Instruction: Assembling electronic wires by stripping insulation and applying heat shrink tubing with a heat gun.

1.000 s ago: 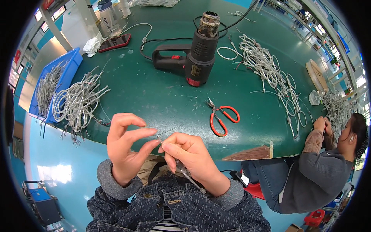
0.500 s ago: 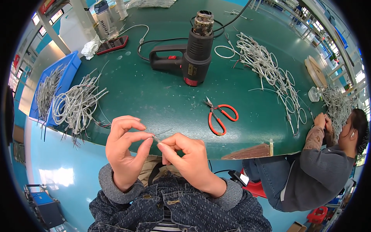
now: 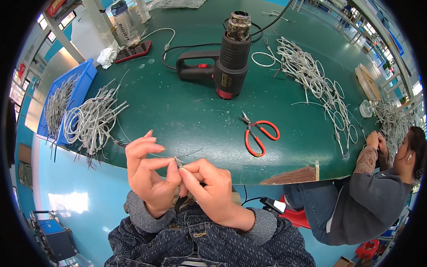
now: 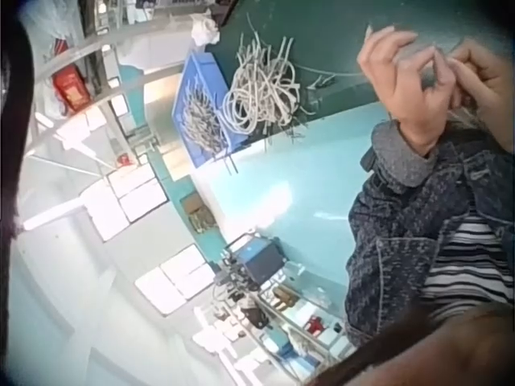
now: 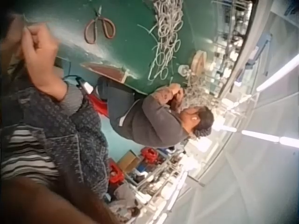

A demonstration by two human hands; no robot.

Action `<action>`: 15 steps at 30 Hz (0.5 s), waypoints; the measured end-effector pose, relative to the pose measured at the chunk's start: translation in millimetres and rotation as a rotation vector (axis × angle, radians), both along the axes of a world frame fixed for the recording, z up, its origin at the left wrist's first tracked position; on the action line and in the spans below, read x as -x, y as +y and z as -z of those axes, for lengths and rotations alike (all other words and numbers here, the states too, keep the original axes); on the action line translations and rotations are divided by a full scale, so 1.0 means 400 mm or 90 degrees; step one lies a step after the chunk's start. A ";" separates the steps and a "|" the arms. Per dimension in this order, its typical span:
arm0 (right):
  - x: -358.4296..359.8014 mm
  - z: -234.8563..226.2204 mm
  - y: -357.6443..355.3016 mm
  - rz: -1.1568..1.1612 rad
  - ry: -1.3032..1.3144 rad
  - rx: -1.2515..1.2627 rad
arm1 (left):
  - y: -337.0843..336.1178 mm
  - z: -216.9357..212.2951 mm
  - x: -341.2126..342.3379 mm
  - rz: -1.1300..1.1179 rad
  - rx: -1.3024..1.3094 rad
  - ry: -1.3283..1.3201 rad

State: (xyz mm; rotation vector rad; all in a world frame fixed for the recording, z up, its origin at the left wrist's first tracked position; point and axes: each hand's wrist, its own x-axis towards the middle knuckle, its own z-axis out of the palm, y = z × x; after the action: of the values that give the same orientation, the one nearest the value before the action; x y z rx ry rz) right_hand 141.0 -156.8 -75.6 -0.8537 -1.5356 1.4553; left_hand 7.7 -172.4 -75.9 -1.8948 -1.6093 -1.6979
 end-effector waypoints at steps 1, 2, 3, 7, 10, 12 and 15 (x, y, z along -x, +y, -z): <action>0.006 0.003 -0.003 0.011 0.017 0.009 | 0.002 0.007 -0.002 0.007 -0.010 -0.042; 0.013 0.006 -0.006 0.020 0.036 0.020 | 0.003 0.016 -0.003 0.005 -0.009 -0.040; 0.017 0.008 -0.007 0.029 0.054 0.030 | 0.005 0.024 -0.005 0.011 -0.017 -0.073; 0.014 0.006 -0.009 0.007 0.023 -0.001 | 0.002 0.037 -0.009 0.027 -0.031 -0.126; 0.020 0.011 -0.010 0.040 0.031 -0.011 | 0.000 0.037 -0.012 0.041 -0.022 -0.104; 0.020 0.011 -0.009 0.057 0.034 -0.015 | -0.001 0.032 -0.015 0.042 -0.015 -0.130; 0.012 0.007 -0.005 0.011 0.013 0.024 | -0.004 0.033 -0.015 0.050 0.001 -0.177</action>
State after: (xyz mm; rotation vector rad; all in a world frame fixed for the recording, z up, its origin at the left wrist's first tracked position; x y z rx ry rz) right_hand 136.2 -158.6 -78.6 -0.8698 -1.4854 1.4805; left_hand 13.6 -174.0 -89.0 -1.8107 -1.6440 -2.0709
